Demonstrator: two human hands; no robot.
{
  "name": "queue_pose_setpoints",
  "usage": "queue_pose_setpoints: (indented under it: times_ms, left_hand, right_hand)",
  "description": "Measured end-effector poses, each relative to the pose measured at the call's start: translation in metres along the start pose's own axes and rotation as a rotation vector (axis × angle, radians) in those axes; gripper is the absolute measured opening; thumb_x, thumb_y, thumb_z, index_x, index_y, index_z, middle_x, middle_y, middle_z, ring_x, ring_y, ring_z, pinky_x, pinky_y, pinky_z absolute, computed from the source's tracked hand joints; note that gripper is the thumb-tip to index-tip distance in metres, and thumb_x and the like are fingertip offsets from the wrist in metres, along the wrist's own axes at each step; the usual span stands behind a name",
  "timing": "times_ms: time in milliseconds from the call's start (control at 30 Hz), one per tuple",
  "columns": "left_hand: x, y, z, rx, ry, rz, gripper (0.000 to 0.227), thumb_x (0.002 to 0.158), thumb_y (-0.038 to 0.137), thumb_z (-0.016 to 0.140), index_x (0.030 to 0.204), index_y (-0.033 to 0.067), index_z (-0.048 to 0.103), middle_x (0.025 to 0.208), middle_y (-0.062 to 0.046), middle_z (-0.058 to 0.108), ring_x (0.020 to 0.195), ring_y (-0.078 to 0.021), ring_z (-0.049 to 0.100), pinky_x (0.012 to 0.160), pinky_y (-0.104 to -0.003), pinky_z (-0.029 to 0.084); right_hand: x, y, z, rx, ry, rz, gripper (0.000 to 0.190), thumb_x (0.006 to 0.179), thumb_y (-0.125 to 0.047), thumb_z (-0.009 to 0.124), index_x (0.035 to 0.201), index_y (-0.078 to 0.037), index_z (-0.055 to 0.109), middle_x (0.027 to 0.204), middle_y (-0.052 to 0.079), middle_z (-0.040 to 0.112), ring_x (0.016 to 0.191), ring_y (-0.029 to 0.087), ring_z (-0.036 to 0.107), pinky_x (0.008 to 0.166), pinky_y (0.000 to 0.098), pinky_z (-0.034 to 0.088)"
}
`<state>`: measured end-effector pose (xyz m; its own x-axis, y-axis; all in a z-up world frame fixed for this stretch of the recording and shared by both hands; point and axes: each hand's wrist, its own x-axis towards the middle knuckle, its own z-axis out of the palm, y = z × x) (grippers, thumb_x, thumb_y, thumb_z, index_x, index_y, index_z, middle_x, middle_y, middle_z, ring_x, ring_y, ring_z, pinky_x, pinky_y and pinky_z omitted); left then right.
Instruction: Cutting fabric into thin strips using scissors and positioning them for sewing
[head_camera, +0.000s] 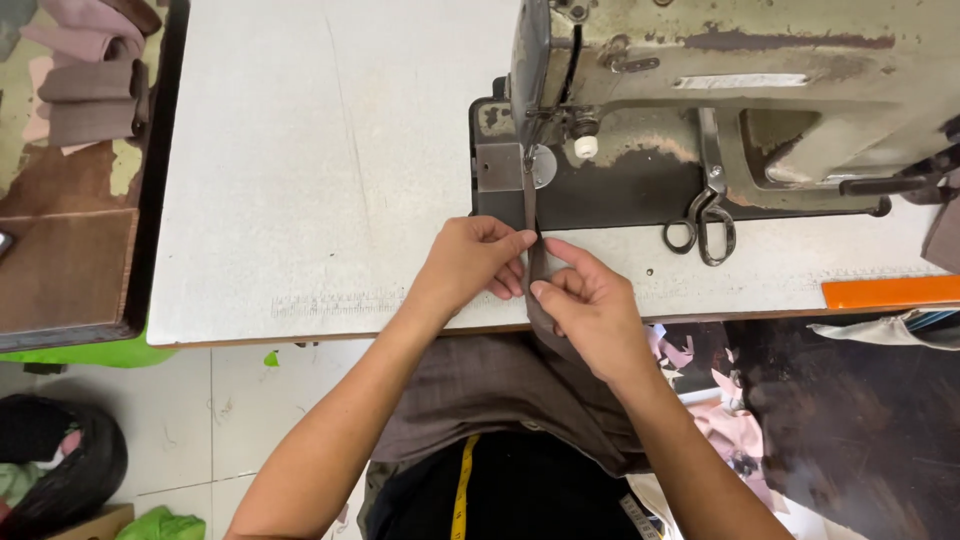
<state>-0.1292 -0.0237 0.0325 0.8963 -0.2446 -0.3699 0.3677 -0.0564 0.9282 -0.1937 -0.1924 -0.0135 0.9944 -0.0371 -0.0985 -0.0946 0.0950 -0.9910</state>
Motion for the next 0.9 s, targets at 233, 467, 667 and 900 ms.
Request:
queue_pose_setpoints:
  times_ms: [233, 467, 667, 900]
  left_hand:
    - [0.002, -0.001, 0.008, 0.187, 0.080, 0.010, 0.017, 0.089, 0.007, 0.069, 0.088, -0.0091, 0.071, 0.060, -0.017, 0.069, 0.043, -0.0194, 0.069, 0.039, -0.025, 0.060]
    - [0.003, -0.005, 0.013, 0.387, 0.165, 0.051, 0.014, 0.086, 0.010, 0.066, 0.086, -0.0016, 0.075, 0.058, -0.013, 0.071, 0.042, -0.0170, 0.069, 0.040, -0.024, 0.059]
    - [0.001, -0.025, 0.020, 0.508, 0.284, 0.166, 0.018, 0.087, 0.009, 0.063, 0.096, -0.0028, 0.074, 0.070, -0.015, 0.073, 0.052, -0.0218, 0.072, 0.051, -0.033, 0.061]
    - [-0.014, -0.026, 0.030, 0.608, 0.341, 0.334, 0.021, 0.087, 0.005, 0.063, 0.104, -0.0019, 0.073, 0.079, -0.020, 0.074, 0.072, -0.0357, 0.075, 0.059, -0.041, 0.061]
  right_hand:
    - [-0.002, -0.003, 0.002, -0.371, -0.036, -0.039, 0.060, 0.088, -0.002, 0.069, 0.146, -0.001, 0.054, 0.070, 0.005, 0.069, 0.055, 0.010, 0.061, 0.051, 0.0214, 0.051]
    - [-0.009, -0.010, 0.004, -0.640, -0.022, -0.197, 0.057, 0.087, -0.005, 0.068, 0.143, 0.000, 0.058, 0.061, 0.005, 0.068, 0.053, 0.016, 0.063, 0.051, 0.0291, 0.052]
    - [-0.008, -0.010, 0.009, -0.780, -0.002, -0.336, 0.055, 0.085, -0.006, 0.067, 0.139, 0.002, 0.062, 0.058, 0.008, 0.065, 0.054, 0.024, 0.065, 0.052, 0.0369, 0.053]
    - [-0.005, -0.017, 0.014, -1.023, -0.031, -0.346, 0.053, 0.085, -0.011, 0.063, 0.137, -0.004, 0.066, 0.077, 0.011, 0.075, 0.073, 0.031, 0.074, 0.063, 0.0442, 0.057]
